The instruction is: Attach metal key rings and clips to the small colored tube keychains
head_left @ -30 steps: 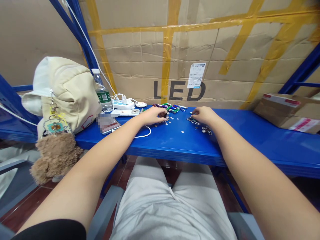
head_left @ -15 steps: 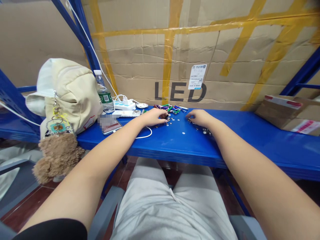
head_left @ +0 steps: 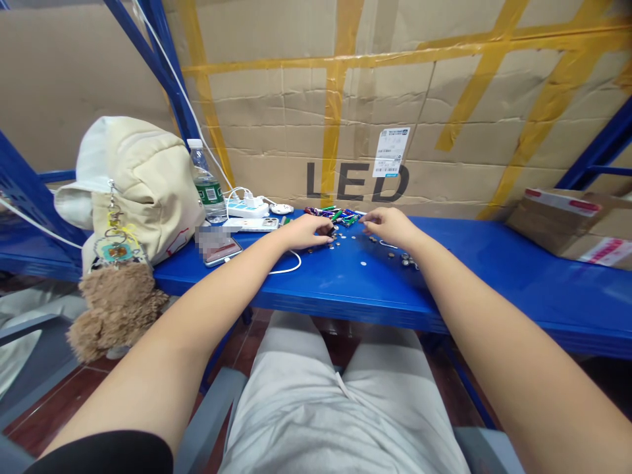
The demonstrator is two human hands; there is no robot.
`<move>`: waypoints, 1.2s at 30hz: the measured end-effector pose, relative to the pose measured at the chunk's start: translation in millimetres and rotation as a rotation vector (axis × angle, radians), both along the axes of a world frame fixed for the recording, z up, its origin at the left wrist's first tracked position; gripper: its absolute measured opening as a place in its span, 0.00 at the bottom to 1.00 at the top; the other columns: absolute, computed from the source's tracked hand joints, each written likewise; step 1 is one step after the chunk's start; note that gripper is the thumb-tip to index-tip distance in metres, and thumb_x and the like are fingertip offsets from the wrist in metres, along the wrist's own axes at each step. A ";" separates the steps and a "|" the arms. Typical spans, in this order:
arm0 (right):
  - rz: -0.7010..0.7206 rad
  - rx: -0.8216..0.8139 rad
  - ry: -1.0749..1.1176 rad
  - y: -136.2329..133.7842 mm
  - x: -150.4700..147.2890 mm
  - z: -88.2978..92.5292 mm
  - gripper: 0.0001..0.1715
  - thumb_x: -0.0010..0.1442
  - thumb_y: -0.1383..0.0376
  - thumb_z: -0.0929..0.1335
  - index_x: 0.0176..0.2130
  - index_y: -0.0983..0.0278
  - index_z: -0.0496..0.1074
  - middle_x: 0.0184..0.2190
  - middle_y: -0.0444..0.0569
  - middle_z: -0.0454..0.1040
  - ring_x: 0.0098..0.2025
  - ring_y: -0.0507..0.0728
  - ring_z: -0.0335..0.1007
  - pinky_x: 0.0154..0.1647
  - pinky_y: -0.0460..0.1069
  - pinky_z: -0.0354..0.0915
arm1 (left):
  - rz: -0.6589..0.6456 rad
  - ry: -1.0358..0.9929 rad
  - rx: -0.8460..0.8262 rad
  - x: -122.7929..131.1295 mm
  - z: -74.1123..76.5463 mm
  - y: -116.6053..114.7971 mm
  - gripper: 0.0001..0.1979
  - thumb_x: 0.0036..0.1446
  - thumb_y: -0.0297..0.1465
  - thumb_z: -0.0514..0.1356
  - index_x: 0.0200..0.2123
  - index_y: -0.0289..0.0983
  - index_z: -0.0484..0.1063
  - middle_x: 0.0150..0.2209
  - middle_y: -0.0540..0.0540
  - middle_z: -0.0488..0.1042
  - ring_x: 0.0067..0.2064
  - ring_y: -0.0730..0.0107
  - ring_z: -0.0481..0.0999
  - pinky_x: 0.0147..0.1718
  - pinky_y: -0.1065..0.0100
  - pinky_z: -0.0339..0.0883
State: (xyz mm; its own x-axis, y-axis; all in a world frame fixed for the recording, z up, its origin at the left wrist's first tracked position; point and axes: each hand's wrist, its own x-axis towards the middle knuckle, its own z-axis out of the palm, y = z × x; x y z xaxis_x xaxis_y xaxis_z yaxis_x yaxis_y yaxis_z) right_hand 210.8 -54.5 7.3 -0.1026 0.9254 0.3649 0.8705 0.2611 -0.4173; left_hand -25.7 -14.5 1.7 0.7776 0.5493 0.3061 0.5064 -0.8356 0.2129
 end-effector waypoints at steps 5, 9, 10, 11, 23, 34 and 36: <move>0.141 -0.061 0.697 -7.7 -24.4 -5.1 0.06 0.58 0.73 0.67 0.33 0.67 0.75 0.30 0.50 0.79 0.37 0.55 0.77 0.44 0.52 0.73 | -0.034 -0.044 -0.027 2.9 -1.8 -1.4 0.09 0.56 0.35 0.58 0.33 0.35 0.70 0.31 0.49 0.74 0.31 0.71 0.70 0.32 0.70 0.60; 0.217 -0.034 0.930 -4.6 -35.5 -10.8 0.02 0.57 0.72 0.70 0.34 0.66 0.74 0.31 0.49 0.79 0.37 0.54 0.77 0.46 0.52 0.73 | -0.044 -0.117 -0.072 8.2 -1.8 -6.0 0.11 0.57 0.37 0.58 0.33 0.35 0.70 0.30 0.49 0.74 0.31 0.72 0.70 0.33 0.69 0.61; 0.228 -0.030 0.939 -2.9 -36.5 -12.4 0.02 0.56 0.71 0.71 0.34 0.66 0.75 0.32 0.49 0.79 0.37 0.54 0.77 0.47 0.53 0.73 | -0.042 -0.138 -0.080 9.8 -1.6 -7.7 0.11 0.57 0.37 0.57 0.33 0.35 0.70 0.31 0.49 0.74 0.31 0.72 0.70 0.34 0.69 0.62; 0.237 -0.024 0.934 -1.0 -36.9 -14.0 0.02 0.55 0.69 0.71 0.34 0.66 0.75 0.32 0.49 0.79 0.37 0.54 0.77 0.48 0.54 0.73 | -0.038 -0.160 -0.090 11.4 -1.4 -9.5 0.11 0.58 0.37 0.57 0.34 0.35 0.71 0.31 0.49 0.74 0.32 0.71 0.70 0.34 0.69 0.62; 0.195 0.054 0.761 2.3 -30.9 -16.8 0.14 0.51 0.59 0.74 0.35 0.66 0.75 0.37 0.51 0.78 0.39 0.55 0.73 0.44 0.52 0.70 | 0.003 -0.237 -0.183 18.4 -3.6 -13.9 0.14 0.61 0.37 0.54 0.42 0.35 0.72 0.35 0.47 0.77 0.35 0.69 0.74 0.36 0.67 0.65; 0.259 -0.083 0.769 -7.5 -28.7 -8.3 0.13 0.56 0.59 0.72 0.30 0.66 0.73 0.29 0.48 0.77 0.26 0.48 0.66 0.31 0.45 0.66 | 0.019 -0.204 -0.036 17.7 -1.6 -14.2 0.15 0.62 0.34 0.54 0.48 0.36 0.73 0.44 0.45 0.78 0.43 0.66 0.75 0.45 0.64 0.66; 0.239 -0.073 0.638 -8.9 -27.1 -5.4 0.10 0.56 0.61 0.71 0.29 0.67 0.73 0.29 0.48 0.77 0.25 0.48 0.66 0.30 0.45 0.66 | -0.018 -0.161 0.046 16.0 -1.6 -12.1 0.15 0.63 0.32 0.53 0.50 0.36 0.72 0.48 0.43 0.76 0.48 0.64 0.73 0.49 0.63 0.64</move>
